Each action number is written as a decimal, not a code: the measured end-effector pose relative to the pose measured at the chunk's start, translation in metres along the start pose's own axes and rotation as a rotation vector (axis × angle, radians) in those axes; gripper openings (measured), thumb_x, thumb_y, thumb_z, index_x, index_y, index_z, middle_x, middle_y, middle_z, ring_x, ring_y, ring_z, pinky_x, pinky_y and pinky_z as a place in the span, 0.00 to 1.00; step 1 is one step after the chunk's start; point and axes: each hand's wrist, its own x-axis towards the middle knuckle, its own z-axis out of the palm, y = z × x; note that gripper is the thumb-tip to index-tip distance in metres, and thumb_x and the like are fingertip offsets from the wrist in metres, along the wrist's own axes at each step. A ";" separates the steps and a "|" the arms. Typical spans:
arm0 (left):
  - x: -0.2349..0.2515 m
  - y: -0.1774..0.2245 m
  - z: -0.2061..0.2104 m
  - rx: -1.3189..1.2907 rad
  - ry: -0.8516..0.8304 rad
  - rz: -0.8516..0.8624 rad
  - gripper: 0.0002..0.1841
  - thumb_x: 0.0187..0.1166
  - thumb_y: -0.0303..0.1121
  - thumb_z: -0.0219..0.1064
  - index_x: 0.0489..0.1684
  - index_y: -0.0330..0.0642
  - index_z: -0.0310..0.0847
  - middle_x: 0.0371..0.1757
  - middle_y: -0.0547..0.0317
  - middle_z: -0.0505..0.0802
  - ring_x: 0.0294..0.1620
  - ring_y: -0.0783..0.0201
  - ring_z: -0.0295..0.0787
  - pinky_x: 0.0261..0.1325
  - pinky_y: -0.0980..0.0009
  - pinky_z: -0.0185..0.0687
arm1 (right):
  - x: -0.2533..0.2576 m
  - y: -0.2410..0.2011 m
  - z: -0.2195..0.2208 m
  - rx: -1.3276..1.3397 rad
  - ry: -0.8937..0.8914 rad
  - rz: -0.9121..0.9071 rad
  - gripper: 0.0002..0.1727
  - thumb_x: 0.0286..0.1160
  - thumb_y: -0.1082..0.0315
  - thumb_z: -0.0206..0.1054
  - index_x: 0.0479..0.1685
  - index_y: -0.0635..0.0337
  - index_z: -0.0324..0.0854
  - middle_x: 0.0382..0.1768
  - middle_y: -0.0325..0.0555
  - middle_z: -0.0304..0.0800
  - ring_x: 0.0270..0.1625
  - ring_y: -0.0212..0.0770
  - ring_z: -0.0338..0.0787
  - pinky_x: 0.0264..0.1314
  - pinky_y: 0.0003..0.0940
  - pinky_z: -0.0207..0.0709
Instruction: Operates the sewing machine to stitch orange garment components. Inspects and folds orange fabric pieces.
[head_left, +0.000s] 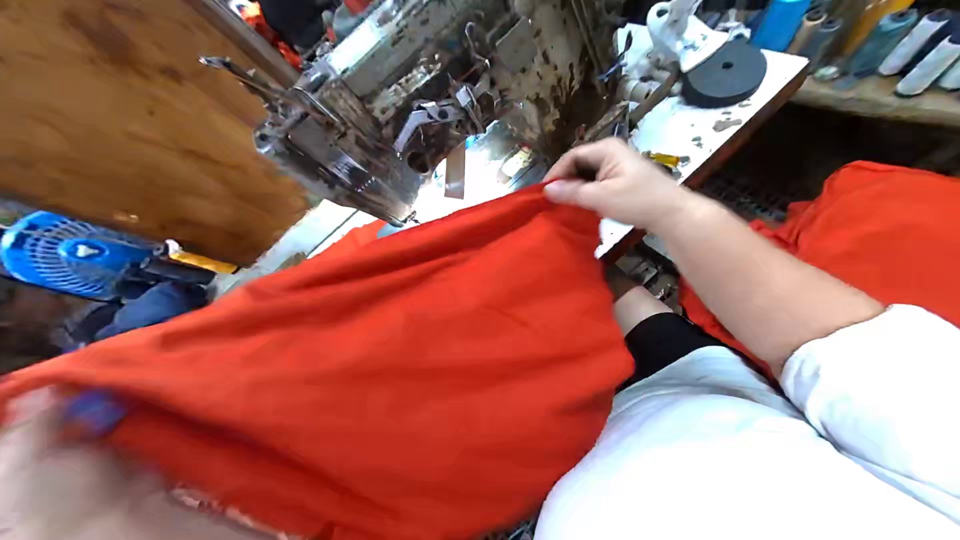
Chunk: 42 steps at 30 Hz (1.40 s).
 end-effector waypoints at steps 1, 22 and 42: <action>-0.022 -0.013 -0.008 0.046 -0.271 0.237 0.24 0.84 0.41 0.63 0.72 0.34 0.73 0.61 0.49 0.89 0.59 0.63 0.87 0.67 0.60 0.83 | 0.002 0.003 0.018 -0.080 -0.054 -0.013 0.08 0.80 0.69 0.67 0.43 0.63 0.89 0.33 0.38 0.91 0.34 0.23 0.86 0.43 0.25 0.83; -0.257 -0.057 0.116 -0.342 -0.805 0.368 0.10 0.82 0.37 0.67 0.40 0.41 0.91 0.34 0.68 0.94 0.32 0.82 0.88 0.39 0.83 0.86 | 0.104 0.034 0.109 -0.959 -0.425 0.073 0.20 0.91 0.51 0.54 0.60 0.48 0.88 0.48 0.55 0.94 0.57 0.59 0.91 0.61 0.63 0.78; -0.258 -0.065 0.118 -0.379 -0.785 0.449 0.10 0.80 0.37 0.69 0.39 0.41 0.91 0.35 0.68 0.94 0.34 0.84 0.88 0.40 0.86 0.86 | 0.103 0.037 0.112 -0.865 -0.429 0.110 0.16 0.83 0.54 0.61 0.46 0.57 0.87 0.36 0.51 0.90 0.44 0.53 0.90 0.50 0.58 0.76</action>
